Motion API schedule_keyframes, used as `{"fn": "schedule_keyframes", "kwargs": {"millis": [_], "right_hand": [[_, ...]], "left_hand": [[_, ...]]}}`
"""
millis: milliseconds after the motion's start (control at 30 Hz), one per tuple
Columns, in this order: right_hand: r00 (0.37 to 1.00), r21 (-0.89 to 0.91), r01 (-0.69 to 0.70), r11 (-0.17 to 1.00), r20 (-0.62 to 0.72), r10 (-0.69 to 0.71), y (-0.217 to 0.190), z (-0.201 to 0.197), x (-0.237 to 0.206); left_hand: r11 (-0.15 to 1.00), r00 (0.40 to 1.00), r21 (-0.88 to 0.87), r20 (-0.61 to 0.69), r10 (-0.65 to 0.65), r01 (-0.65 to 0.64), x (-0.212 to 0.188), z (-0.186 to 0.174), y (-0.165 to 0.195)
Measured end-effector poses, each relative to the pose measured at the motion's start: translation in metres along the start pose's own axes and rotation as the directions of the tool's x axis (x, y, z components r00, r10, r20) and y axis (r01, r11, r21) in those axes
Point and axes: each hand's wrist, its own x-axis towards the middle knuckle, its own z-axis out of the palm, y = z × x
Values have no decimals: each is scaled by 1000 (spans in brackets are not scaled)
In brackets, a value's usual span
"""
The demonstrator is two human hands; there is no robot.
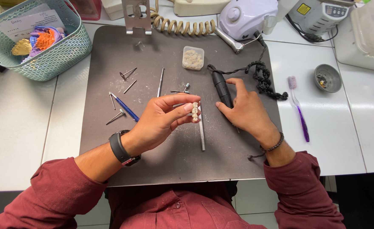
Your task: The person holds a dental prosthesis in one hand and grinds and shapes it with a rotary handpiece, periodically changing burs and repositioning the prosthesis. They brush debris off the prosthesis with a toothbrush and continue grinding different surfaces before setting it down on the work mat.
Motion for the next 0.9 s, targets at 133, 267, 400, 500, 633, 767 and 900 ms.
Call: {"fn": "schedule_keyframes", "kwargs": {"millis": [133, 267, 400, 500, 633, 767, 900], "right_hand": [[990, -120, 104, 987, -85, -115, 7, -1, -13], [994, 12, 67, 998, -84, -66, 33, -18, -19], [938, 147, 54, 988, -346, 0, 74, -57, -10], [895, -140, -122, 983, -444, 48, 112, -93, -11], [848, -319, -525, 789, -114, 518, 137, -109, -7], [895, -201, -414, 888, -267, 357, 136, -101, -9], [901, 330, 17, 944, -414, 129, 108, -98, -12]], "left_hand": [[1000, 995, 7, -99, -17, 18, -6, 14, -4], [990, 985, 124, -170, -43, 64, -15, 32, -4], [984, 986, 174, -166, -19, 48, -19, 43, -4], [968, 987, 250, -160, 6, 34, -20, 44, -4], [945, 993, 327, -101, 62, -26, -22, 41, -4], [938, 991, 336, -66, 115, -86, -25, 39, -7], [942, 990, 322, -70, 119, -90, -24, 37, -8]]}}
